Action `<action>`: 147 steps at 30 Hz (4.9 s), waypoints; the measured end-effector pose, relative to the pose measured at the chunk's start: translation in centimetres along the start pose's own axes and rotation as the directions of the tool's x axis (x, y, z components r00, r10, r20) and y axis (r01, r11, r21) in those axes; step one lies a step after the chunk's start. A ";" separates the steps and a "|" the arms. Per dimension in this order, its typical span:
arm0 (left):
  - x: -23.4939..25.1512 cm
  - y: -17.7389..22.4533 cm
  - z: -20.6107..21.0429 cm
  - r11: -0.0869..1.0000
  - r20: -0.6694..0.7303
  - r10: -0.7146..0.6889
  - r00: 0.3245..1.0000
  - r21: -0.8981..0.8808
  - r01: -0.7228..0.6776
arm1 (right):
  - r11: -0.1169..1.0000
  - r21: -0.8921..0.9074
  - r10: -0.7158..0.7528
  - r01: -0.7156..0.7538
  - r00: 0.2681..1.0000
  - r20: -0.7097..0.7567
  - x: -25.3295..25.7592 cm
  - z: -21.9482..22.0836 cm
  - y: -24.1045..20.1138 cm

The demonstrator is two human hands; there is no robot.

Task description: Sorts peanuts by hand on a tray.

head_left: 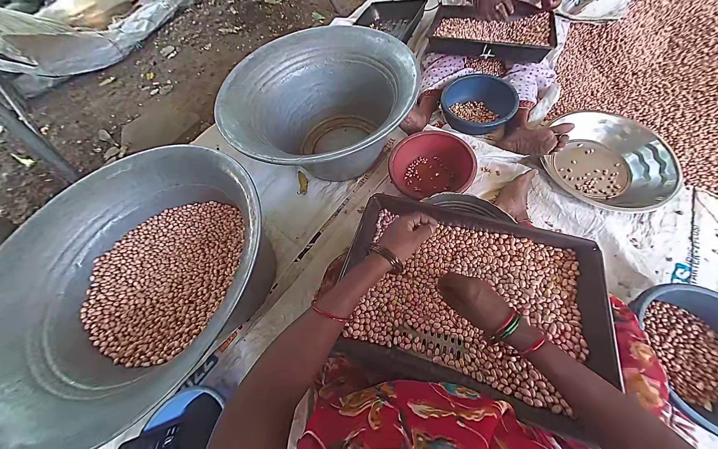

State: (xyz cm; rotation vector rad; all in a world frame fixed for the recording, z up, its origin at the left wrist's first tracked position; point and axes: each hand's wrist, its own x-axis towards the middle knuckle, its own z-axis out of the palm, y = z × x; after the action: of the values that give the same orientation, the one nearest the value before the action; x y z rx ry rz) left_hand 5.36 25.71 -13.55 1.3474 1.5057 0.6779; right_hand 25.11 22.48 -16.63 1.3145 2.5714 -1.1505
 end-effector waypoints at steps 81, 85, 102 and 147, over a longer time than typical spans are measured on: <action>5.0 -3.6 0.1 0.677 -0.047 -0.338 0.940 0.681 0.278 | 0.801 -0.561 -0.453 0.210 0.825 -0.337 4.3 5.7 2.6; 3.3 -4.4 -0.2 0.973 0.004 -0.231 0.973 -0.015 0.231 | 0.988 -0.105 -0.140 0.111 0.934 -0.328 2.9 1.3 -0.1; -4.2 -6.0 -2.5 0.206 -0.177 -0.162 0.971 -0.968 -0.142 | 0.843 0.301 -0.519 0.446 0.823 0.233 4.2 10.0 -7.3; -2.4 -2.8 -1.7 0.669 0.021 -0.424 0.906 0.681 0.297 | 0.925 -0.377 -0.135 0.047 0.969 -0.208 2.0 3.6 0.9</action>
State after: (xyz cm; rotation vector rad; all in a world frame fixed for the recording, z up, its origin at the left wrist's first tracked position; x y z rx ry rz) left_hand 2.50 23.15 -14.65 1.4921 1.8810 -0.2888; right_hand 23.46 21.91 -20.44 1.3123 2.8500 -0.4976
